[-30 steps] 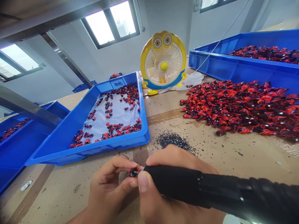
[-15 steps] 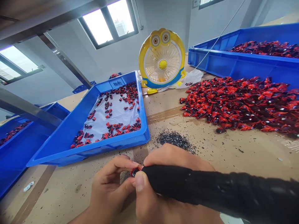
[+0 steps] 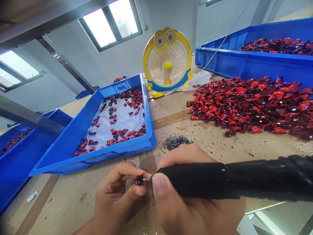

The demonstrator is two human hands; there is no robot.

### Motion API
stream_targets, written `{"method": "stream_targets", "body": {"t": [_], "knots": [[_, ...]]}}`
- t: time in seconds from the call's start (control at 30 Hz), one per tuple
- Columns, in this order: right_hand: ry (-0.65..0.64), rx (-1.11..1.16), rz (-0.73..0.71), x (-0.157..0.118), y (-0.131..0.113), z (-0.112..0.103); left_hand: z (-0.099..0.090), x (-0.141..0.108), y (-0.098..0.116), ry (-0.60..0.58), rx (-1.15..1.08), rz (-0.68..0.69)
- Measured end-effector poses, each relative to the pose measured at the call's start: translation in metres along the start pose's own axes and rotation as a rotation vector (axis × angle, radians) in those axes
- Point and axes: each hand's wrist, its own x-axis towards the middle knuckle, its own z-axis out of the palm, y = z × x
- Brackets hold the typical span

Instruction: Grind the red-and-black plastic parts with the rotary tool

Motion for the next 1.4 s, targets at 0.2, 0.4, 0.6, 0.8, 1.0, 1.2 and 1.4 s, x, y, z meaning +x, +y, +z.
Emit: {"method": "stream_targets", "body": {"t": [0.2, 0.4, 0.6, 0.8, 1.0, 1.2, 1.4], "knots": [[-0.016, 0.041, 0.058, -0.003, -0.001, -0.001, -0.001, 0.001, 0.000, 0.029, 0.064, 0.009], [-0.032, 0.072, 0.011, -0.008, 0.004, -0.007, 0.002, 0.000, -0.001, 0.047, -0.029, -0.048], [-0.050, 0.074, 0.043, -0.007, 0.002, -0.008, 0.004, 0.000, 0.003, 0.044, -0.100, -0.086], [-0.026, 0.070, 0.035, -0.004, 0.002, -0.002, 0.004, 0.002, 0.002, 0.032, -0.046, -0.068], [-0.111, -0.053, 0.040, -0.001, -0.008, 0.001, 0.002, 0.000, 0.001, 0.029, 0.028, -0.049], [-0.202, -0.218, -0.059, 0.001, -0.005, -0.009, 0.000, 0.000, 0.000, 0.035, 0.101, 0.028], [-0.224, -0.235, 0.081, -0.004, -0.017, -0.005, 0.000, 0.000, 0.001, 0.058, 0.196, 0.077]]}}
